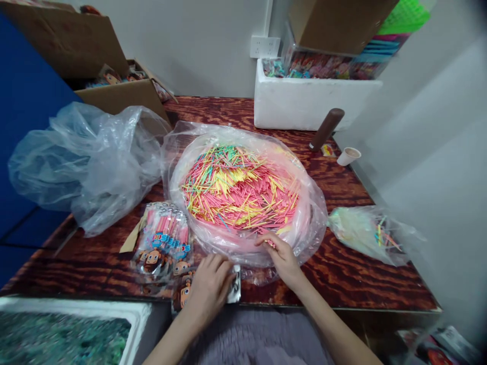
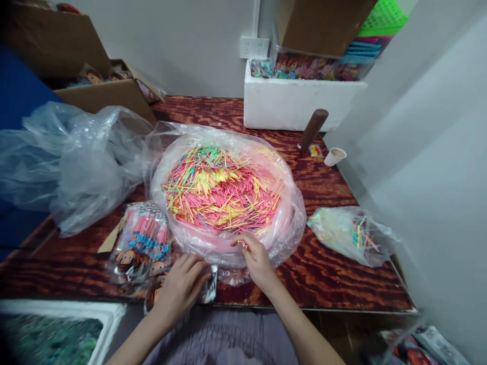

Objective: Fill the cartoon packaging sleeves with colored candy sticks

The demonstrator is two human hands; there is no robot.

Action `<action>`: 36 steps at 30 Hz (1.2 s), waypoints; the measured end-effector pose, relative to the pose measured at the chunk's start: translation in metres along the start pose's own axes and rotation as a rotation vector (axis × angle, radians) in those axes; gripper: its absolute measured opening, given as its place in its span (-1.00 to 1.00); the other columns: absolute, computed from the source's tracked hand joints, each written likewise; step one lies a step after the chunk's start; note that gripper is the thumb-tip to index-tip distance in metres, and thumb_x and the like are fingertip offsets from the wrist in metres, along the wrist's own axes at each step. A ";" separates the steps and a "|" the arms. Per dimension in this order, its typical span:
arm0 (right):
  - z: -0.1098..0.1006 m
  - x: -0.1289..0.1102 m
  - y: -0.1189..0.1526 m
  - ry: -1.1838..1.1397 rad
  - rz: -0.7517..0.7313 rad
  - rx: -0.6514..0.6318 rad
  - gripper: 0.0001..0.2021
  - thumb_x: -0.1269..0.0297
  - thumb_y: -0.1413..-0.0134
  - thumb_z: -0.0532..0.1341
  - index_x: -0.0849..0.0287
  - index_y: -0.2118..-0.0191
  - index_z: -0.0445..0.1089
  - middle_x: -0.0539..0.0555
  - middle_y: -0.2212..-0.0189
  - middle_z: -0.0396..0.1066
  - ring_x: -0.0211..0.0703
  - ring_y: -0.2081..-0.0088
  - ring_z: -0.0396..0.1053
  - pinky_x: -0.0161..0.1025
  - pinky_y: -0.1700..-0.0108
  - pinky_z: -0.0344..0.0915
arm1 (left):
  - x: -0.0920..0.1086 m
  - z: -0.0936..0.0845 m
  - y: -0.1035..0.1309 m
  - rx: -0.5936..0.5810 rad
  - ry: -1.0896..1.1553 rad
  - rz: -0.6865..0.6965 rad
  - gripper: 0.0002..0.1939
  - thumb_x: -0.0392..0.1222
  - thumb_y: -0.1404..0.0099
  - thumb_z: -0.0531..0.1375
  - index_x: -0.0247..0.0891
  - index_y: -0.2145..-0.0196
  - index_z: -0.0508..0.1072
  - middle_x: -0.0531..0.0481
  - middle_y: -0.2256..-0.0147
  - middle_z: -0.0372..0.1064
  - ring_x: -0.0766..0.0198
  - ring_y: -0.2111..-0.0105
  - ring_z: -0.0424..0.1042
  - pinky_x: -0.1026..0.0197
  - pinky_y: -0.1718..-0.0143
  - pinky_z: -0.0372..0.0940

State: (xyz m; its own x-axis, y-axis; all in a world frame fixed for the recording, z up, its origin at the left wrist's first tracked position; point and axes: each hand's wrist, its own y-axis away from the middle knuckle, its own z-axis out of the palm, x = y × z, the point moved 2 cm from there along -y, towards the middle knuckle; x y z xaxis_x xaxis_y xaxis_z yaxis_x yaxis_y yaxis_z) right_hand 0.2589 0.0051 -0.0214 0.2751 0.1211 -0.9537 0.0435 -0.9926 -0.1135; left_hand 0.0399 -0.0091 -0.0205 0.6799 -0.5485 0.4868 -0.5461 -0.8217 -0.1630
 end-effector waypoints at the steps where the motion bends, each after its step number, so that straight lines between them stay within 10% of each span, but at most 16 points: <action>1: 0.001 -0.001 -0.001 -0.004 -0.010 0.002 -0.78 0.23 -0.30 0.06 0.10 0.24 0.45 0.08 0.28 0.45 -0.09 0.18 0.39 -0.19 0.07 0.26 | -0.006 0.000 0.005 -0.014 -0.041 -0.017 -0.78 -0.17 -0.34 0.12 -0.18 0.07 0.41 -0.15 0.14 0.41 0.03 0.14 0.36 -0.02 0.13 0.30; 4: 0.003 -0.006 -0.002 -0.002 -0.028 0.001 -0.78 0.26 -0.30 0.06 0.10 0.23 0.46 0.08 0.28 0.45 -0.08 0.18 0.38 -0.19 0.07 0.25 | -0.018 -0.003 0.014 -0.025 -0.116 -0.044 -0.58 -0.11 -0.28 0.21 -0.17 -0.08 0.32 -0.16 0.03 0.35 -0.03 0.04 0.30 -0.10 0.02 0.23; 18: 0.014 -0.015 -0.004 0.009 -0.074 -0.028 -0.79 0.28 -0.31 0.07 0.09 0.19 0.47 0.07 0.28 0.45 -0.09 0.18 0.37 -0.19 0.06 0.24 | -0.030 -0.008 0.000 -0.239 -0.114 -0.132 -0.94 -0.29 -0.30 0.12 -0.23 0.35 0.37 -0.09 0.25 0.35 0.08 0.21 0.31 0.08 0.22 0.18; 31: 0.013 -0.014 -0.003 -0.003 -0.064 0.005 -0.79 0.29 -0.31 0.08 0.07 0.17 0.48 0.06 0.30 0.45 -0.08 0.18 0.39 -0.19 0.08 0.24 | -0.027 -0.052 0.004 0.234 0.350 -0.115 -0.84 -0.25 -0.41 0.05 -0.23 0.31 0.39 -0.01 0.33 0.32 0.26 0.29 0.36 0.26 0.24 0.22; 36: 0.013 -0.012 -0.005 -0.002 -0.083 0.019 -0.81 0.30 -0.30 0.09 0.08 0.19 0.48 0.06 0.30 0.43 -0.10 0.19 0.38 -0.20 0.10 0.23 | -0.039 -0.023 -0.020 0.336 0.081 -0.255 -0.79 -0.24 -0.41 0.03 -0.26 0.26 0.46 -0.06 0.31 0.38 0.19 0.30 0.39 0.21 0.26 0.23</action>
State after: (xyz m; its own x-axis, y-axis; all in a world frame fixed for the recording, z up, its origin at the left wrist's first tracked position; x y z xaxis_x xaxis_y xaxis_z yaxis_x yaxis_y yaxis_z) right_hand 0.2428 0.0082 -0.0134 0.2699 0.2027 -0.9413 0.0482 -0.9792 -0.1970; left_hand 0.0128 0.0324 -0.0163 0.7245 -0.3184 0.6113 -0.1666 -0.9415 -0.2930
